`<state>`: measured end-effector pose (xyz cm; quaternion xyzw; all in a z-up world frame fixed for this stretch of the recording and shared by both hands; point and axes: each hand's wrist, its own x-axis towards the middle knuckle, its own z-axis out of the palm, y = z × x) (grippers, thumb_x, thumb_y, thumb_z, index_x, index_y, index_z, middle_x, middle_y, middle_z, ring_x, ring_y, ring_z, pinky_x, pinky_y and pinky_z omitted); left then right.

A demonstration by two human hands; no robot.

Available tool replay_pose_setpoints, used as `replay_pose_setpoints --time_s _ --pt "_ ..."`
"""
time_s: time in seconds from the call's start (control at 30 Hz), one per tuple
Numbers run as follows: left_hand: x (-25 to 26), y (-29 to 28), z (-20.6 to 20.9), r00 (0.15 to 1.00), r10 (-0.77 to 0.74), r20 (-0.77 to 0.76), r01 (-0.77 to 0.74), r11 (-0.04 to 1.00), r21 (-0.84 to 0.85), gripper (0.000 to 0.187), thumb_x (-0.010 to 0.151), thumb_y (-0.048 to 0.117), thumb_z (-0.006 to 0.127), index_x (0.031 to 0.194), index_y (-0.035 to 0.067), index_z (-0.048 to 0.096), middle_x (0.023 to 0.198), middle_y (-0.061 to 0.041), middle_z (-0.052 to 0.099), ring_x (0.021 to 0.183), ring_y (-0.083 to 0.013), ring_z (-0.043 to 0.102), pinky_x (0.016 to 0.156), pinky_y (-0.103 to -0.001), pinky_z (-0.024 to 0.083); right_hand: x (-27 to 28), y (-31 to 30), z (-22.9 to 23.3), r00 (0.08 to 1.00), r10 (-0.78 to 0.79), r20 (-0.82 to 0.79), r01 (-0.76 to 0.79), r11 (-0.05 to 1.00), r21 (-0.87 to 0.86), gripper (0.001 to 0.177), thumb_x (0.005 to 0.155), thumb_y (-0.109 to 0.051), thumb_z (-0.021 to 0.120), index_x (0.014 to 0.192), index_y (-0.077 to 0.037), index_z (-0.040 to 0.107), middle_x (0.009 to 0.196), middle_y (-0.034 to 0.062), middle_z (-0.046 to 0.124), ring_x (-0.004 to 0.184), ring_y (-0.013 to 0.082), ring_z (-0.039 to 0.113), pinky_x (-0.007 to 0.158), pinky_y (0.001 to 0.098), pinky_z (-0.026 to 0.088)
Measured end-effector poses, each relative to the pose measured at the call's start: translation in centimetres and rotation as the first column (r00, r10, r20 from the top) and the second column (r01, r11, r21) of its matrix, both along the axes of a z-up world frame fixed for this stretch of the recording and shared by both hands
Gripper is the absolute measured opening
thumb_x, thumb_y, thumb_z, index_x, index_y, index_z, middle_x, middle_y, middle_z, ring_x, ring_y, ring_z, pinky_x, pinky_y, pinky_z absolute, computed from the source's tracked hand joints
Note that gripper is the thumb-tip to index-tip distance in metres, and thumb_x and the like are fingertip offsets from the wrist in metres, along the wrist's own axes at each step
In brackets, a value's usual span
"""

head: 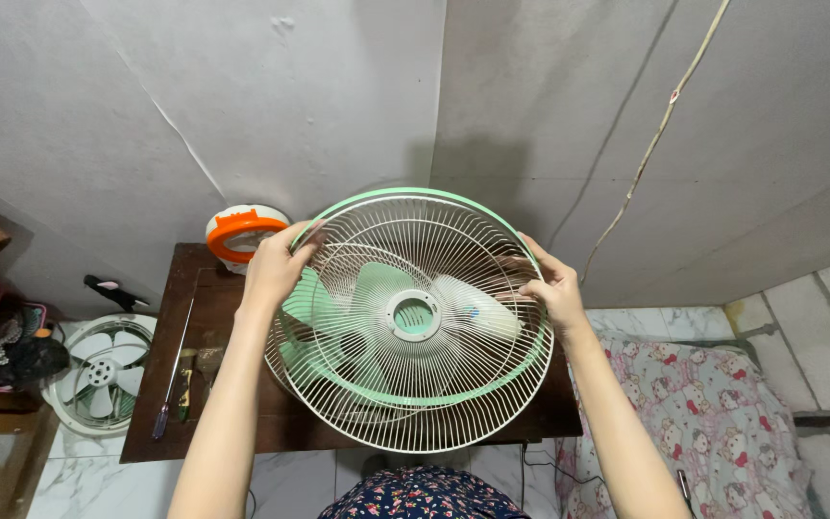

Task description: The person disassembles a light green electric fan on a wooden table. They use a screwdriver to loosen the front grille, then remove the grille by hand, exposing the fan blades. The person places the removed grille on the table and continues to handle the fan components.

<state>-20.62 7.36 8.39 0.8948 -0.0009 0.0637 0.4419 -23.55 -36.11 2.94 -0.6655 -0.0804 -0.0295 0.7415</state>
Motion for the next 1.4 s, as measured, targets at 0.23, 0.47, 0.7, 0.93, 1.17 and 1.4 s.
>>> replay_pose_setpoints --time_s 0.23,0.47,0.7,0.93,1.17,1.4 --pt "-1.1 -0.2 -1.2 0.990 0.039 0.139 -0.051 0.996 0.080 0.029 0.103 0.037 0.063 0.117 0.014 0.075 0.093 -0.014 0.073 0.081 -0.0313 0.068 0.072 -0.039 0.051 0.7 0.5 1.3 1.000 -0.024 0.003 0.024 0.999 -0.046 0.057 0.087 0.000 0.073 0.142 0.003 0.060 0.129 0.0133 0.072 0.115 0.0171 0.067 0.102 0.0288 0.051" --pt "-1.6 0.3 -2.2 0.961 0.135 0.240 -0.115 0.989 -0.096 0.033 0.103 0.039 0.061 0.118 0.014 0.076 0.095 -0.010 0.075 0.083 -0.0235 0.070 0.073 -0.035 0.052 0.5 2.5 3.7 0.998 0.005 0.068 0.002 0.995 -0.095 0.048 0.091 -0.006 0.075 0.137 0.004 0.064 0.127 0.0114 0.073 0.112 0.0148 0.067 0.101 0.0287 0.052" --pt "-1.7 1.1 -3.9 0.951 0.194 0.241 -0.140 0.965 -0.222 0.031 0.105 0.033 0.060 0.120 0.010 0.075 0.095 -0.009 0.077 0.081 -0.0134 0.069 0.075 -0.030 0.052 1.1 2.4 3.8 0.998 0.053 -0.020 -0.054 0.999 -0.010 0.055 0.091 -0.011 0.074 0.143 0.003 0.059 0.125 0.0112 0.072 0.106 0.0150 0.067 0.093 0.0282 0.054" --pt "-1.9 2.7 -7.5 0.896 0.350 0.274 -0.231 0.893 -0.387 0.041 0.109 0.038 0.057 0.121 0.003 0.075 0.098 -0.008 0.077 0.087 -0.0098 0.064 0.081 -0.029 0.051 1.4 -2.0 -2.0 0.996 0.040 -0.074 -0.042 0.999 -0.019 0.083 0.086 -0.055 0.074 0.143 0.003 0.059 0.124 0.0132 0.074 0.109 0.0138 0.071 0.091 0.0266 0.058" --pt "-1.9 3.5 -10.0 0.840 0.494 0.222 -0.340 0.800 -0.494 0.050 0.110 0.042 0.056 0.114 -0.005 0.072 0.089 -0.008 0.072 0.080 -0.0106 0.058 0.075 -0.030 0.049 0.1 -3.0 -8.7 0.979 0.174 -0.103 -0.156 0.974 0.166 0.110 0.077 -0.058 0.085 0.157 0.005 0.042 0.132 0.0147 0.065 0.109 0.0184 0.067 0.091 0.0351 0.056" --pt "-1.2 1.8 -10.3 0.784 0.583 0.216 -0.369 0.716 -0.593 0.043 0.112 0.034 0.054 0.106 -0.006 0.070 0.089 -0.008 0.073 0.079 -0.0132 0.065 0.074 -0.031 0.052 -1.9 0.5 -6.4 0.995 0.023 -0.101 -0.027 0.999 -0.036 0.089 0.078 -0.014 0.083 0.153 -0.002 0.036 0.134 0.0063 0.063 0.115 0.0167 0.065 0.088 0.0340 0.060"
